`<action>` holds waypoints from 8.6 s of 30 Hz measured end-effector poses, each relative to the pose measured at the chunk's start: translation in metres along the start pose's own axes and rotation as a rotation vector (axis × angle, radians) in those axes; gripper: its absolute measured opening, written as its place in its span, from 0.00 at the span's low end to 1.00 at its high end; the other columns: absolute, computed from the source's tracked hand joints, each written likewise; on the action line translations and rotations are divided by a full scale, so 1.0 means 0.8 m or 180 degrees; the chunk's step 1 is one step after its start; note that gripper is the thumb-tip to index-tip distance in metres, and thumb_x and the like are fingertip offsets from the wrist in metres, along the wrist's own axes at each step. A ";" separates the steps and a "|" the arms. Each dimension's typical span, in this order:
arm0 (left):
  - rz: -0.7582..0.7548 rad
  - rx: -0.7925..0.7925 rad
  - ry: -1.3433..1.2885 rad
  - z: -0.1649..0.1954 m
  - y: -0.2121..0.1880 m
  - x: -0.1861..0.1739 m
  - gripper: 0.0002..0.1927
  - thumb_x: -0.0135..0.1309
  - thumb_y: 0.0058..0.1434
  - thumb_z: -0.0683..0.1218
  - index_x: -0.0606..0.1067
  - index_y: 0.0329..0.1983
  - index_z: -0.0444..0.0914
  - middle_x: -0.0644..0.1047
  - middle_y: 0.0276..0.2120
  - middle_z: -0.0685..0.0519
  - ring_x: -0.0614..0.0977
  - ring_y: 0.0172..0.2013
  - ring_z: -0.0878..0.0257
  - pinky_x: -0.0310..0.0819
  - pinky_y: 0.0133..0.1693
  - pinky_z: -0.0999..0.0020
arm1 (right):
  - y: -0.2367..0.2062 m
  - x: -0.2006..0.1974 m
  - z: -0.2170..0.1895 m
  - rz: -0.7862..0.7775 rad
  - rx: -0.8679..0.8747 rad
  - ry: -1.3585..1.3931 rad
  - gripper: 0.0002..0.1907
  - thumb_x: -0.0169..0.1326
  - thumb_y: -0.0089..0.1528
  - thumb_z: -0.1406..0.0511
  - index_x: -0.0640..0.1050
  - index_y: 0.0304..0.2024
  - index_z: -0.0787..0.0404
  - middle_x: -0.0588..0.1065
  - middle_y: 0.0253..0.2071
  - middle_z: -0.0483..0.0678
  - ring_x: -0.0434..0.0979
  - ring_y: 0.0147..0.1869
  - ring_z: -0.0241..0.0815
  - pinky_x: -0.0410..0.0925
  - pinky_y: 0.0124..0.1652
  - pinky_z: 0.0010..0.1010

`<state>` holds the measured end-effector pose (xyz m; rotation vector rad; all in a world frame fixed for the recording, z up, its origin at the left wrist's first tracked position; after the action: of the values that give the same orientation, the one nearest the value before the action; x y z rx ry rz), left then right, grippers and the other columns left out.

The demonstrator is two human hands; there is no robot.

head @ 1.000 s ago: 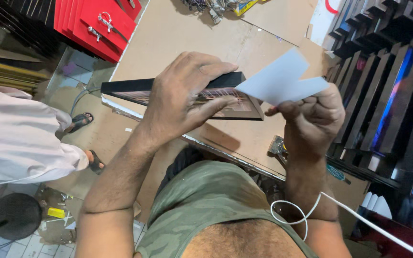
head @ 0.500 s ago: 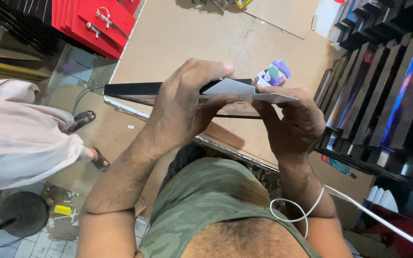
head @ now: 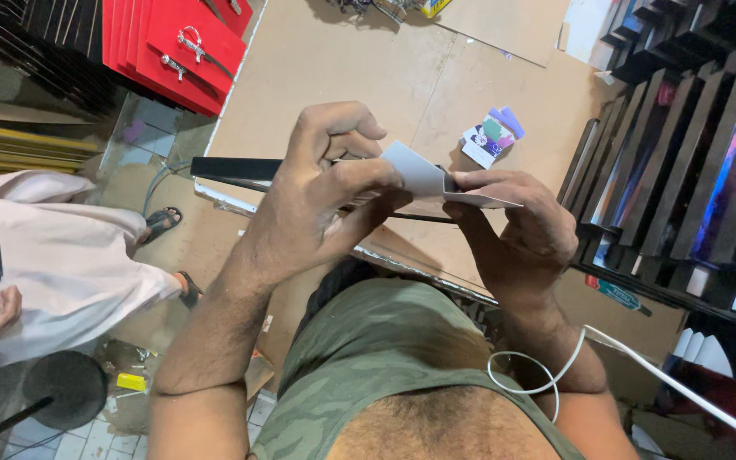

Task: The person peels white paper corner protectors and presses them onto the corners of framed pictures at a work table, using a hand stapler to secure them. They work through several frames one at a time, repositioning each frame on the table between corners.

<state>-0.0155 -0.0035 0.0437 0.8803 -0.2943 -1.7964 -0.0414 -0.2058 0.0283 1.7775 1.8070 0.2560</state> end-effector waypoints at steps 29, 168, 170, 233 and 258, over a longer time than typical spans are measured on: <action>-0.0697 -0.0224 0.0058 0.044 0.019 0.036 0.26 0.67 0.61 0.45 0.75 0.61 0.35 0.80 0.45 0.49 0.82 0.44 0.55 0.78 0.46 0.62 | -0.038 0.049 0.122 -0.1498 0.2625 0.2508 0.16 0.58 0.64 0.59 0.79 0.39 0.69 0.74 0.32 0.47 0.69 0.33 0.34 0.62 0.31 0.26; 0.1244 0.0519 -0.0037 -0.026 -0.001 -0.027 0.27 0.67 0.69 0.45 0.64 0.62 0.52 0.58 0.56 0.46 0.77 0.47 0.63 0.79 0.49 0.71 | 0.058 0.015 -0.036 -0.0255 0.0304 -0.0740 0.07 0.65 0.70 0.75 0.78 0.47 0.71 0.80 0.46 0.53 0.82 0.49 0.35 0.75 0.47 0.21; 0.1132 0.0521 0.0293 -0.021 -0.003 -0.024 0.24 0.68 0.72 0.43 0.67 0.63 0.51 0.60 0.57 0.48 0.76 0.50 0.61 0.81 0.49 0.75 | 0.062 0.021 -0.047 -0.0363 0.0141 -0.0973 0.08 0.66 0.69 0.76 0.78 0.45 0.71 0.80 0.46 0.54 0.82 0.49 0.37 0.75 0.47 0.23; -0.1204 -0.0650 0.1315 -0.203 -0.117 0.185 0.29 0.68 0.50 0.55 0.76 0.54 0.40 0.68 0.68 0.48 0.64 0.69 0.55 0.58 0.62 0.51 | -0.149 0.027 0.264 -0.1403 0.1387 -0.3086 0.20 0.63 0.58 0.50 0.76 0.29 0.58 0.76 0.28 0.54 0.78 0.34 0.57 0.70 0.32 0.47; 0.0357 -0.0631 0.0942 0.022 -0.051 -0.088 0.22 0.69 0.56 0.42 0.78 0.54 0.44 0.79 0.50 0.56 0.79 0.48 0.59 0.73 0.49 0.61 | 0.037 -0.057 0.307 -0.0718 0.1389 -0.3153 0.06 0.61 0.65 0.64 0.84 0.41 0.58 0.80 0.38 0.56 0.80 0.41 0.59 0.70 0.41 0.45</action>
<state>-0.0447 0.0724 0.0624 0.9528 0.0242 -1.5371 0.1098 -0.3111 -0.1431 1.4928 1.3185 -1.0033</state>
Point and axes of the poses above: each hand's wrist, its own y-axis towards the middle knuckle, its own x-axis out of the palm, z = x × y, the point moved 8 cm from there along y, towards the middle knuckle
